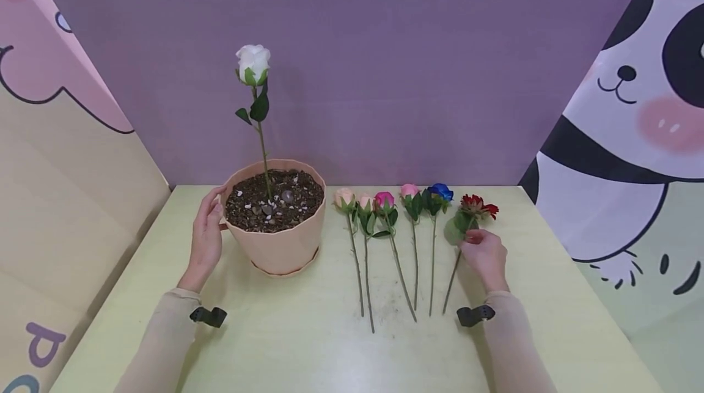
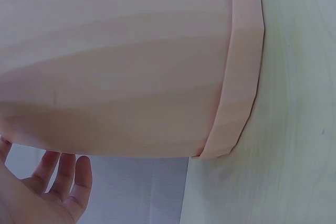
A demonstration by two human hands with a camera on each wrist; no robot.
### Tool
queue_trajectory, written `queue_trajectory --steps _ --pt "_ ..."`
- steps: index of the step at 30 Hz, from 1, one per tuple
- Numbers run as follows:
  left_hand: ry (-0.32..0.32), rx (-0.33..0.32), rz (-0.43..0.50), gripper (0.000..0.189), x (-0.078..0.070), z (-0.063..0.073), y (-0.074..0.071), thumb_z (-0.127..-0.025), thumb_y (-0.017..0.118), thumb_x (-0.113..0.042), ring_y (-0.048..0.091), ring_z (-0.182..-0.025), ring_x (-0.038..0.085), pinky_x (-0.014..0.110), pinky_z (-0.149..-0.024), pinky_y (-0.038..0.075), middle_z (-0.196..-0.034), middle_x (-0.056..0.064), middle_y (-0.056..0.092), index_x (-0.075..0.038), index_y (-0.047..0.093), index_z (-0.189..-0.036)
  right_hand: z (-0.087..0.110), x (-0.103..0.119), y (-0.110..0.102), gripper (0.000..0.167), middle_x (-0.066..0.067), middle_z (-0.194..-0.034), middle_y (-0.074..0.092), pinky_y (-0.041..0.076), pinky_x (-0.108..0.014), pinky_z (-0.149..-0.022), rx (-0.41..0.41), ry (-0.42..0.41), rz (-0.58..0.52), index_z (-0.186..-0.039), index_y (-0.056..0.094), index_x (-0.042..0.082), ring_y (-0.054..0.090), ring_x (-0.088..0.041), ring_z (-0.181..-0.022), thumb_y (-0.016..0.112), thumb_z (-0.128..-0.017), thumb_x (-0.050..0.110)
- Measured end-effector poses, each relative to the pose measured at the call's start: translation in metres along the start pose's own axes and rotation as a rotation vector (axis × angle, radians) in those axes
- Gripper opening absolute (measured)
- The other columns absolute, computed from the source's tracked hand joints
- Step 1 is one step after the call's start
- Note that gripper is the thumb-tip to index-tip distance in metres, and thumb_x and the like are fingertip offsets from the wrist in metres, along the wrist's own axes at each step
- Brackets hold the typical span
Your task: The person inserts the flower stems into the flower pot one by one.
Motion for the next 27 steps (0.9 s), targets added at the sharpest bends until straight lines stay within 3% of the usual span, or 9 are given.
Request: queue_trajectory --steps 4,8,10,17,27 --pt "-0.005 0.000 -0.005 0.046 0.000 -0.001 -0.001 -0.115 0.035 -0.023 0.050 -0.139 0.034 0.043 -0.097 0.052 -0.157 0.018 0.049 -0.017 0.046 -0.160 0.001 0.003 0.001 0.054 -0.012 -0.096 0.077 0.053 -0.024 -0.066 0.057 0.017 -0.019 -0.140 0.061 -0.009 0.067 -0.006 -0.068 0.069 -0.100 0.028" --pt "-0.008 0.003 -0.005 0.046 0.000 0.000 0.000 -0.115 0.035 -0.023 0.052 -0.135 0.031 0.035 -0.093 0.051 -0.156 0.017 0.050 -0.017 0.046 -0.160 0.003 0.002 0.004 0.052 0.007 -0.074 0.072 0.052 -0.025 -0.066 0.101 0.062 -0.032 -0.134 0.063 -0.009 0.066 -0.007 -0.067 0.071 -0.099 0.029" --pt "-0.005 0.008 -0.004 0.046 0.000 0.000 0.000 -0.115 0.035 -0.023 0.053 -0.132 0.030 0.035 -0.093 0.051 -0.155 0.017 0.051 -0.017 0.046 -0.160 0.004 -0.001 0.005 0.052 0.007 -0.073 0.072 0.053 -0.025 -0.066 0.109 0.088 -0.040 -0.133 0.064 -0.009 0.067 -0.006 -0.067 0.072 -0.099 0.029" --pt "-0.013 0.014 -0.003 0.046 -0.001 0.001 0.000 -0.116 0.034 -0.023 0.054 -0.131 0.030 0.019 -0.089 0.048 -0.154 0.017 0.051 -0.020 0.045 -0.160 0.002 -0.007 0.007 0.051 0.005 -0.080 0.073 0.059 -0.023 -0.063 0.103 0.114 -0.111 -0.133 0.063 -0.011 0.068 -0.004 -0.066 0.074 -0.099 0.025" --pt "-0.004 0.009 0.006 0.046 -0.002 0.003 0.000 -0.115 0.035 -0.022 0.051 -0.135 0.030 0.018 -0.088 0.048 -0.157 0.015 0.050 -0.019 0.046 -0.160 0.001 -0.011 0.010 0.054 0.006 -0.077 0.075 0.062 -0.024 -0.066 0.138 0.142 -0.271 -0.145 0.054 -0.013 0.071 -0.003 -0.068 0.067 -0.102 0.017"
Point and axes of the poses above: each hand's wrist, its own z-axis away from the middle knuckle, its own y-axis out of the palm, x = y × z, the point moved 6 cm from there along -z, towards the middle knuckle
